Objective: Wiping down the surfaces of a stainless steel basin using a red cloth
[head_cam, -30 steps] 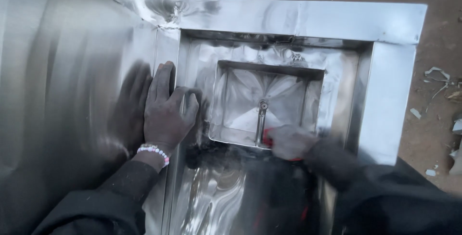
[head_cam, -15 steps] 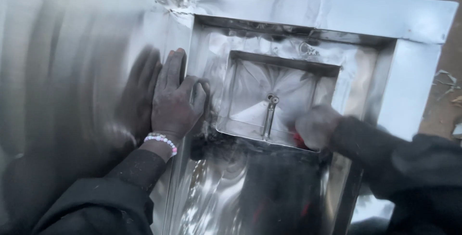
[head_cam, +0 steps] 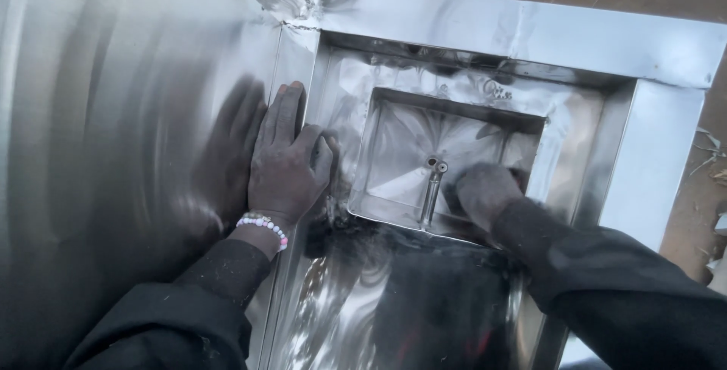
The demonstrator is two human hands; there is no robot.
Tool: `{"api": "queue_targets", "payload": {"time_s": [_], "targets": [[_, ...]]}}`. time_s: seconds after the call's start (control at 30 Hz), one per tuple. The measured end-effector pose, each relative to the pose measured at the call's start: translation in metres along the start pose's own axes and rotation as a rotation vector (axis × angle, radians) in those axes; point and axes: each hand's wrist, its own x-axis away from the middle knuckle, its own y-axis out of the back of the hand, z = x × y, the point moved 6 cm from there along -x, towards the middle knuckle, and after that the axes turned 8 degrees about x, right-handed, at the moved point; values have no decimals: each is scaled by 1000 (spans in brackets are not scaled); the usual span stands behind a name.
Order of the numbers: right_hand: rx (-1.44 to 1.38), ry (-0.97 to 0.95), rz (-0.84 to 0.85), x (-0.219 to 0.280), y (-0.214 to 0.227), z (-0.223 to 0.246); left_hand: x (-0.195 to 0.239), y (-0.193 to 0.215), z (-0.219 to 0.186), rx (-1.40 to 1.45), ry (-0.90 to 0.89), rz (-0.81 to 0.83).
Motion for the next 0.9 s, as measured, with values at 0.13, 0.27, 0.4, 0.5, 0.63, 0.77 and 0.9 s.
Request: {"api": "queue_targets", "payload": {"time_s": [0.13, 0.27, 0.4, 0.5, 0.63, 0.77, 0.9], "targets": [[-47, -88, 70, 27, 86, 18, -2, 0, 1, 8, 23, -18], [-177, -256, 211, 8, 9, 9, 0, -1, -3, -2, 12, 10], [-422, -418, 149, -7, 7, 0, -2, 1, -3, -22, 14, 3], [-703, -631, 12, -6, 50, -12, -3, 0, -2, -10, 12, -10], [-744, -800, 54, 11, 14, -17, 1, -5, -1, -20, 0, -27], [-577, -823, -44, -15, -39, -20, 1, 3, -2, 9, 1, -24], [-487, -752, -47, -6, -9, -15, -3, 2, -4, -24, -4, -6]]}}
